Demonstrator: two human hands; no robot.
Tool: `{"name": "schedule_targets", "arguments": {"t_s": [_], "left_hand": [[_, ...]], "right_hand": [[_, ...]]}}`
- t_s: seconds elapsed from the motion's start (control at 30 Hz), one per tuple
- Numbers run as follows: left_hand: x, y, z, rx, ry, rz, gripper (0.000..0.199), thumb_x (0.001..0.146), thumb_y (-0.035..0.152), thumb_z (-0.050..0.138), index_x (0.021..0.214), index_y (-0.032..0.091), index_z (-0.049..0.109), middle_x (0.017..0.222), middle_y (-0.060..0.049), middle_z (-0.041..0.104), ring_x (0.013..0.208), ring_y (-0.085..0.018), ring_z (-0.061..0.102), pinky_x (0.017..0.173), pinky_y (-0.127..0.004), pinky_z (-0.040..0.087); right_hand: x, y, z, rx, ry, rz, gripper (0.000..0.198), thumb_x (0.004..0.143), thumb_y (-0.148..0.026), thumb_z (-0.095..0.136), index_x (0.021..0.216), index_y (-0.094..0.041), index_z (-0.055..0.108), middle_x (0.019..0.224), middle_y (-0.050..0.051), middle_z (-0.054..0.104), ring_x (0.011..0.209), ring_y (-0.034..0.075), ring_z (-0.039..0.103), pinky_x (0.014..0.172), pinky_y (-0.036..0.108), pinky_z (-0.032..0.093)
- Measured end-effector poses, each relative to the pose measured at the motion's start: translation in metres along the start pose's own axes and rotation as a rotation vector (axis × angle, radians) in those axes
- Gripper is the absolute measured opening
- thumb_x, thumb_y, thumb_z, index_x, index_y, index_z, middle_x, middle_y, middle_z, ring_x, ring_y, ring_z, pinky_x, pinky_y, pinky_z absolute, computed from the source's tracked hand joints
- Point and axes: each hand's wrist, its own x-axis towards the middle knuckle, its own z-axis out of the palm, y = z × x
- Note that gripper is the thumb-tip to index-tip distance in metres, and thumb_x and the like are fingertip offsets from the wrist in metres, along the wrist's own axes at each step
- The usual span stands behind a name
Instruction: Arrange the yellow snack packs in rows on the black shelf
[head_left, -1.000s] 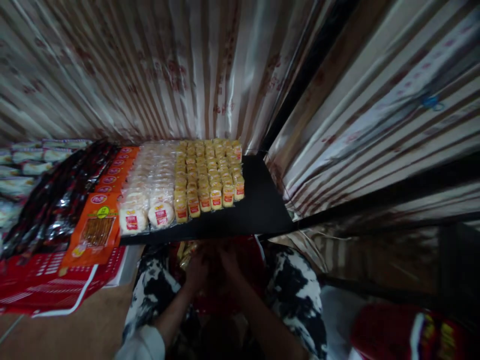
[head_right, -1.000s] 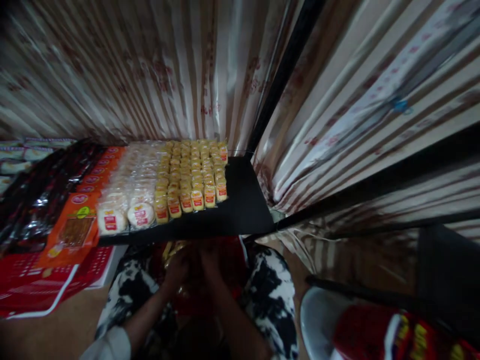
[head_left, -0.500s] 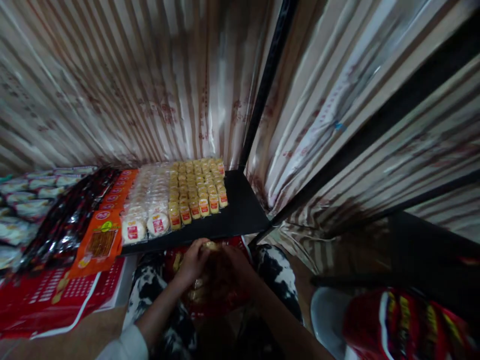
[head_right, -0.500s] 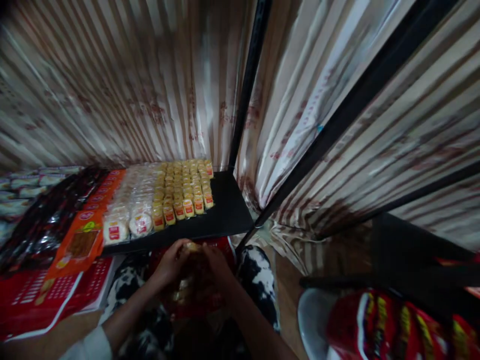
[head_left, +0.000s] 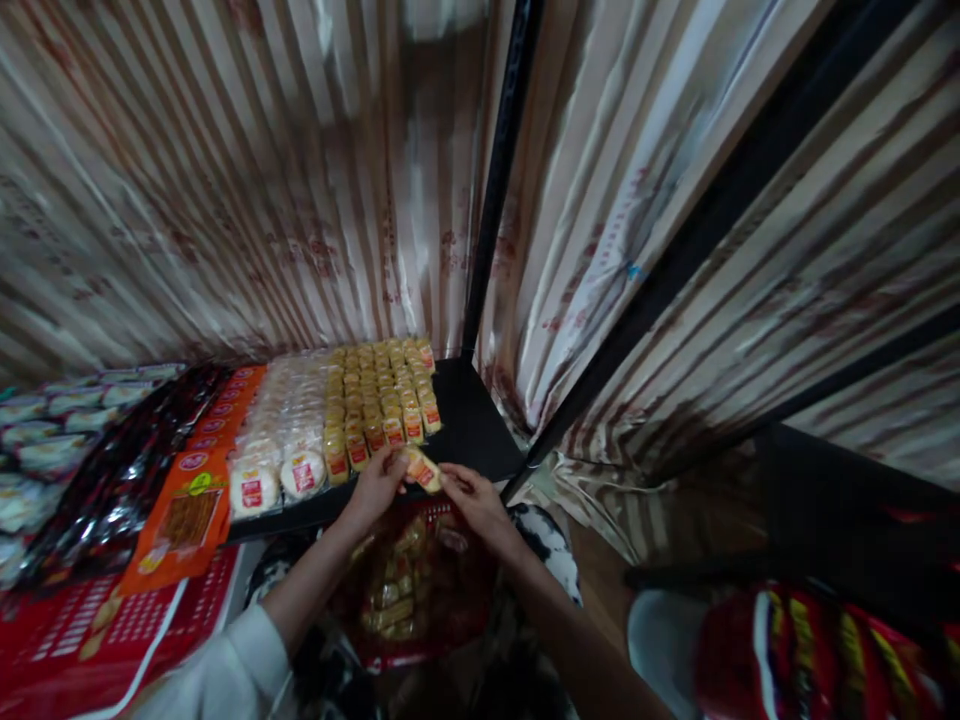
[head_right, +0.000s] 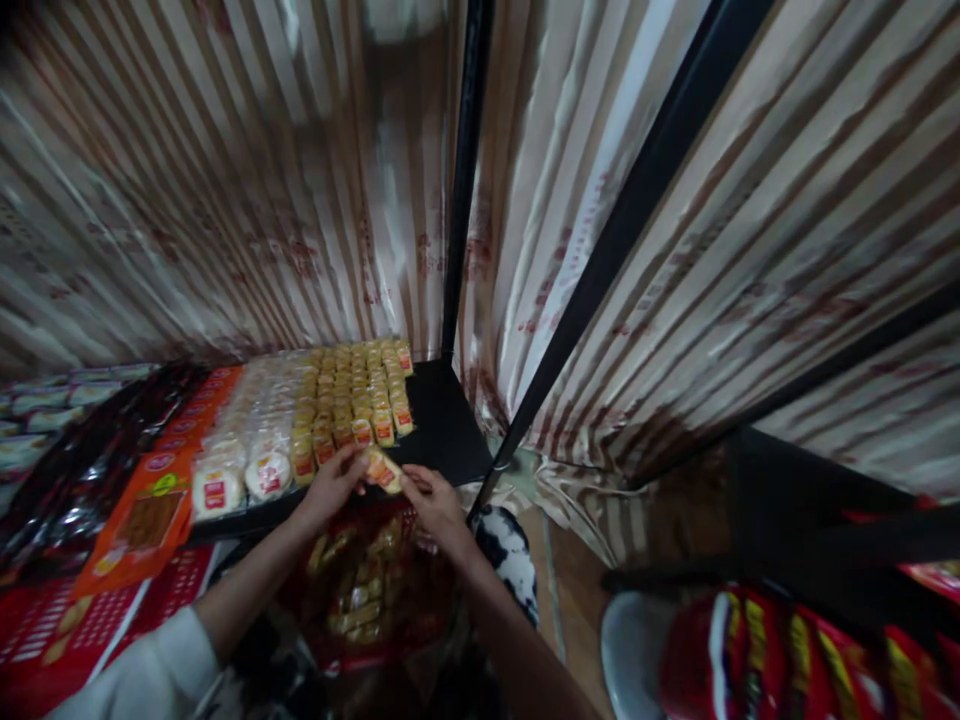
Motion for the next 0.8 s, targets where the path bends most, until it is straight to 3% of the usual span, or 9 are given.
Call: {"name": "schedule_targets", "arguments": {"t_s": [0.17, 0.3, 0.43, 0.63, 0.8], "left_hand": [[0.022, 0.010, 0.015, 0.143, -0.088, 0.048, 0.042, 0.077, 0.036, 0.058, 0.112, 0.013, 0.058, 0.071, 0.000, 0.062, 0.059, -0.011, 0.058, 0.047, -0.020, 0.043], [0.049, 0.023, 0.032, 0.300, -0.124, 0.191, 0.036, 0.083, 0.030, 0.050, 0.114, 0.016, 0.060, 0.084, -0.004, 0.067, 0.068, -0.013, 0.061, 0.057, -0.022, 0.049], [0.081, 0.045, 0.048, 0.425, -0.106, 0.277, 0.037, 0.084, 0.025, 0.049, 0.119, 0.017, 0.059, 0.098, -0.008, 0.070, 0.086, -0.017, 0.065, 0.079, -0.030, 0.052], [0.112, 0.072, 0.067, 0.749, 0.011, 0.459, 0.052, 0.085, 0.015, 0.041, 0.137, 0.018, 0.041, 0.139, -0.010, 0.049, 0.129, -0.020, 0.045, 0.107, -0.036, 0.038], [0.131, 0.070, 0.074, 1.162, -0.202, 0.519, 0.045, 0.081, 0.010, 0.040, 0.122, 0.008, 0.057, 0.132, -0.014, 0.055, 0.137, -0.026, 0.032, 0.115, -0.041, 0.025]], "right_hand": [[0.011, -0.012, -0.011, -0.264, 0.085, -0.231, 0.040, 0.075, -0.035, 0.060, 0.112, -0.023, 0.067, 0.106, 0.007, 0.068, 0.099, 0.022, 0.060, 0.069, 0.029, 0.053], [0.032, -0.025, -0.018, -0.255, 0.119, -0.280, 0.039, 0.077, -0.035, 0.057, 0.112, -0.022, 0.067, 0.101, 0.007, 0.070, 0.093, 0.021, 0.061, 0.071, 0.029, 0.053], [0.070, -0.030, -0.023, -0.194, 0.173, -0.262, 0.038, 0.077, -0.037, 0.058, 0.110, -0.020, 0.067, 0.097, 0.006, 0.071, 0.083, 0.019, 0.064, 0.068, 0.028, 0.052], [0.148, -0.020, -0.028, -0.135, 0.314, -0.246, 0.037, 0.077, -0.036, 0.055, 0.108, -0.020, 0.064, 0.098, 0.007, 0.072, 0.086, 0.021, 0.066, 0.078, 0.035, 0.053], [0.201, -0.005, -0.016, -0.269, 0.345, -0.220, 0.034, 0.076, -0.028, 0.053, 0.108, -0.020, 0.064, 0.105, 0.006, 0.070, 0.095, 0.020, 0.065, 0.092, 0.037, 0.048]]}}
